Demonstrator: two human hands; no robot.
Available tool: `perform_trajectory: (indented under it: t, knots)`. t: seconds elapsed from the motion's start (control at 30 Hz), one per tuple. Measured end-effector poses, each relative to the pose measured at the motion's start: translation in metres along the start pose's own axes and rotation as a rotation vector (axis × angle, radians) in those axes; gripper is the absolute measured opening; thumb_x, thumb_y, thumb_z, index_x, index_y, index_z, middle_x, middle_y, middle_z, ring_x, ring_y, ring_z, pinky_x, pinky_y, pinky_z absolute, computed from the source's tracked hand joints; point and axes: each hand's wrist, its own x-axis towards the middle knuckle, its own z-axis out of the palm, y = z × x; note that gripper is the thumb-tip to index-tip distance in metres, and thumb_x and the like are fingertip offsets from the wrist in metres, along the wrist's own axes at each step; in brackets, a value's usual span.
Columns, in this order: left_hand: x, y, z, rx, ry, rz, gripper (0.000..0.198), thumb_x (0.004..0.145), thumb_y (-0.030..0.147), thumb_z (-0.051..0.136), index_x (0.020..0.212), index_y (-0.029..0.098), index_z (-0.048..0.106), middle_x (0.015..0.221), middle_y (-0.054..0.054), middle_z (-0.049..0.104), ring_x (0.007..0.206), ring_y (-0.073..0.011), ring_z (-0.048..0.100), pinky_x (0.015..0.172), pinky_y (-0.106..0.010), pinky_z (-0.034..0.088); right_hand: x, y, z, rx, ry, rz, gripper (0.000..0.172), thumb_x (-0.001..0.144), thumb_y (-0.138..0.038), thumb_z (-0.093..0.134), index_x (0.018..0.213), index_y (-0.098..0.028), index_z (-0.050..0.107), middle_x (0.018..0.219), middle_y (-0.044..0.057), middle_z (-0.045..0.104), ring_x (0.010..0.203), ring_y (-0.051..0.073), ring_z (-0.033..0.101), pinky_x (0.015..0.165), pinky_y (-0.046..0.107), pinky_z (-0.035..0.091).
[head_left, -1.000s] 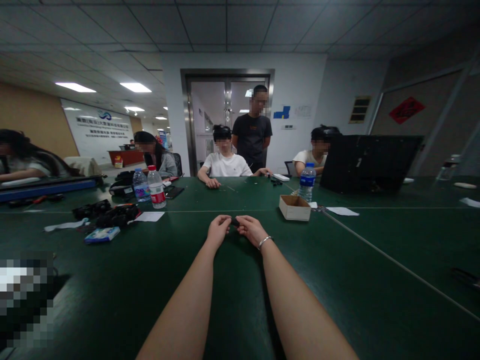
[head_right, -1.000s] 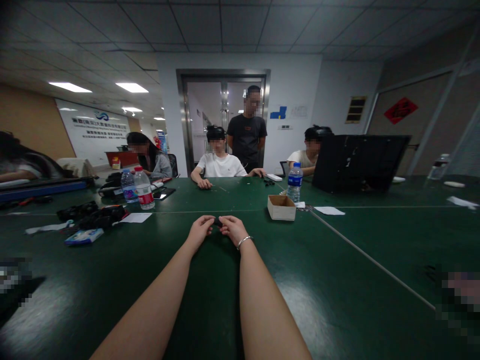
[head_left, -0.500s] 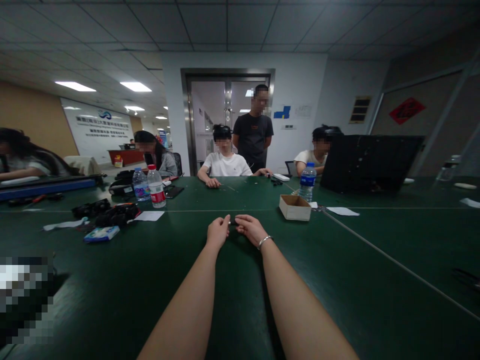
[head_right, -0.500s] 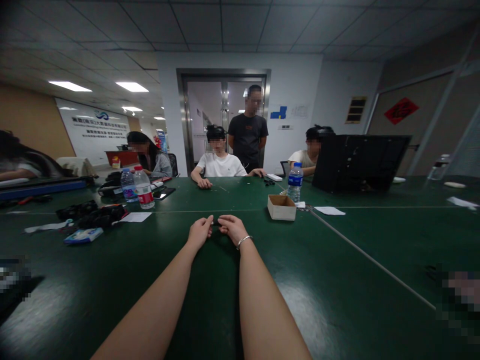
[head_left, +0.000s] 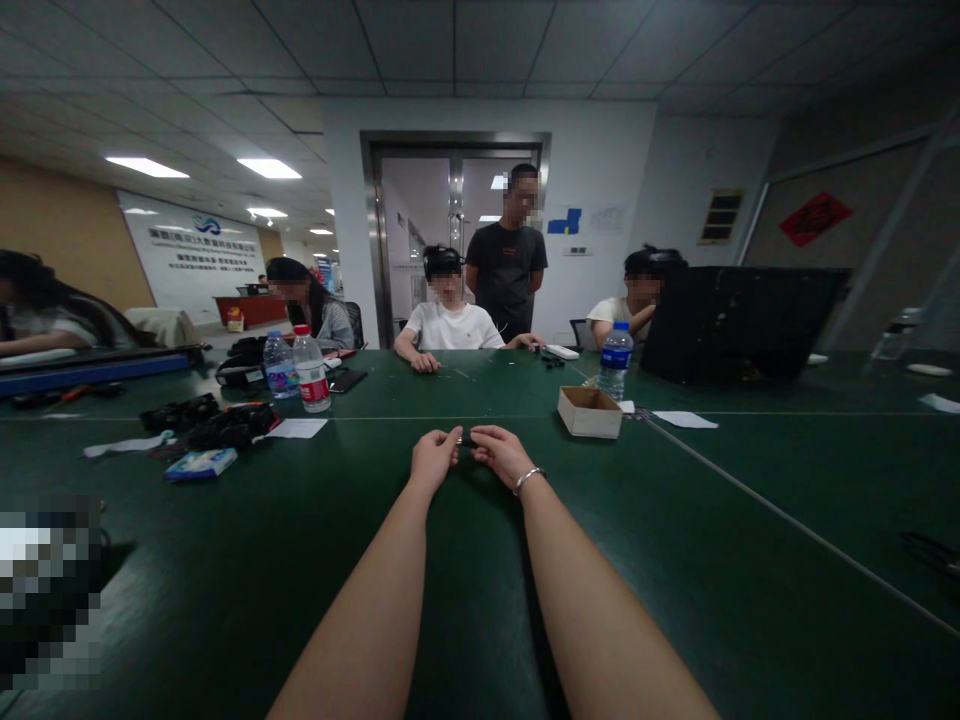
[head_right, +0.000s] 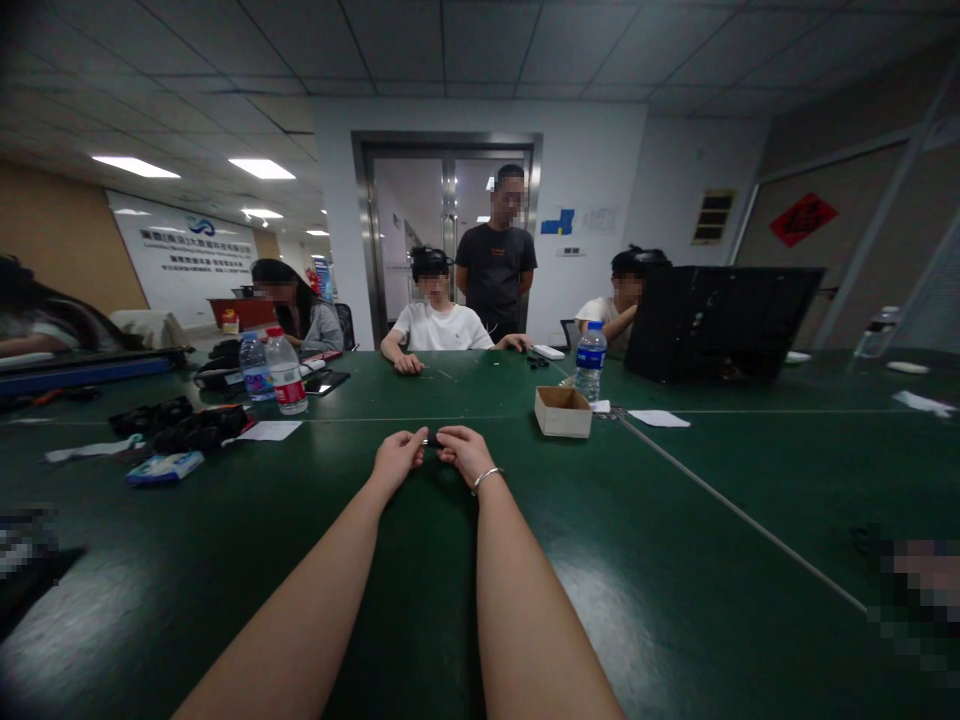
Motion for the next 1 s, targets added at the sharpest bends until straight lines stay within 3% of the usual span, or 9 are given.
perform_trajectory:
  t: [0.1, 0.23, 0.33, 0.5, 0.6, 0.73, 0.87, 1.0]
  knots:
    - [0.0, 0.001, 0.002, -0.068, 0.033, -0.015, 0.042, 0.072, 0.055, 0.058, 0.084, 0.014, 0.061, 0.08, -0.008, 0.062, 0.065, -0.0155, 0.059, 0.056, -0.027, 0.051, 0.0, -0.001, 0.0, 0.011, 0.023, -0.005, 0.012, 0.066, -0.007, 0.07, 0.075, -0.01, 0.063, 0.062, 0.003, 0.062, 0.048, 0.008, 0.056, 0.046, 0.017, 0.048]
    - [-0.003, 0.007, 0.003, -0.194, -0.035, 0.089, 0.035, 0.068, 0.032, 0.069, 0.099, 0.019, 0.06, 0.105, -0.009, 0.059, 0.083, -0.0163, 0.06, 0.065, -0.026, 0.052, 0.001, 0.0, -0.001, 0.025, 0.045, -0.01, 0.011, 0.067, -0.009, 0.07, 0.074, -0.011, 0.062, 0.061, 0.002, 0.061, 0.048, 0.008, 0.056, 0.046, 0.017, 0.048]
    - [-0.005, 0.009, 0.001, -0.144, -0.079, 0.116, 0.028, 0.067, 0.028, 0.07, 0.092, 0.016, 0.064, 0.094, -0.009, 0.062, 0.076, -0.0143, 0.06, 0.066, -0.025, 0.051, 0.002, 0.001, -0.001, 0.02, 0.034, -0.019, 0.014, 0.065, -0.009, 0.073, 0.073, -0.011, 0.062, 0.06, 0.002, 0.061, 0.047, 0.008, 0.055, 0.044, 0.016, 0.047]
    - [0.0, 0.001, 0.0, -0.048, -0.031, 0.035, 0.031, 0.073, 0.043, 0.061, 0.08, 0.012, 0.063, 0.072, -0.007, 0.061, 0.064, -0.0132, 0.058, 0.061, -0.025, 0.05, 0.001, 0.001, 0.0, -0.012, 0.008, -0.01, 0.014, 0.065, -0.008, 0.072, 0.075, -0.011, 0.063, 0.063, 0.003, 0.062, 0.049, 0.009, 0.057, 0.045, 0.017, 0.048]
    - [0.001, -0.002, 0.002, -0.053, 0.007, 0.038, 0.036, 0.073, 0.046, 0.061, 0.088, 0.014, 0.062, 0.084, -0.008, 0.063, 0.068, -0.0143, 0.059, 0.06, -0.025, 0.051, 0.0, 0.0, 0.0, -0.004, 0.029, -0.007, 0.014, 0.065, -0.009, 0.072, 0.074, -0.011, 0.062, 0.062, 0.002, 0.061, 0.049, 0.009, 0.057, 0.044, 0.016, 0.048]
    - [0.0, -0.001, 0.002, -0.077, -0.03, 0.17, 0.039, 0.067, 0.031, 0.069, 0.103, 0.019, 0.059, 0.104, -0.009, 0.061, 0.079, -0.0151, 0.06, 0.066, -0.025, 0.051, -0.001, -0.002, 0.001, 0.013, 0.053, -0.007, 0.014, 0.064, -0.01, 0.072, 0.073, -0.011, 0.062, 0.06, 0.001, 0.061, 0.047, 0.008, 0.056, 0.046, 0.017, 0.048]
    - [0.0, 0.0, 0.0, -0.03, -0.067, 0.189, 0.026, 0.07, 0.031, 0.065, 0.091, 0.017, 0.064, 0.091, -0.008, 0.064, 0.074, -0.0148, 0.059, 0.066, -0.025, 0.05, -0.001, -0.002, 0.0, 0.009, 0.039, -0.006, 0.013, 0.065, -0.009, 0.071, 0.073, -0.011, 0.062, 0.059, 0.001, 0.06, 0.048, 0.008, 0.056, 0.046, 0.016, 0.048]
    - [0.001, -0.003, 0.0, 0.012, -0.034, 0.093, 0.031, 0.073, 0.043, 0.06, 0.082, 0.014, 0.064, 0.074, -0.006, 0.062, 0.067, -0.0149, 0.058, 0.063, -0.026, 0.049, -0.001, -0.001, 0.001, 0.0, 0.021, -0.002, 0.014, 0.064, -0.008, 0.071, 0.074, -0.011, 0.062, 0.06, 0.001, 0.061, 0.048, 0.008, 0.056, 0.045, 0.016, 0.048]
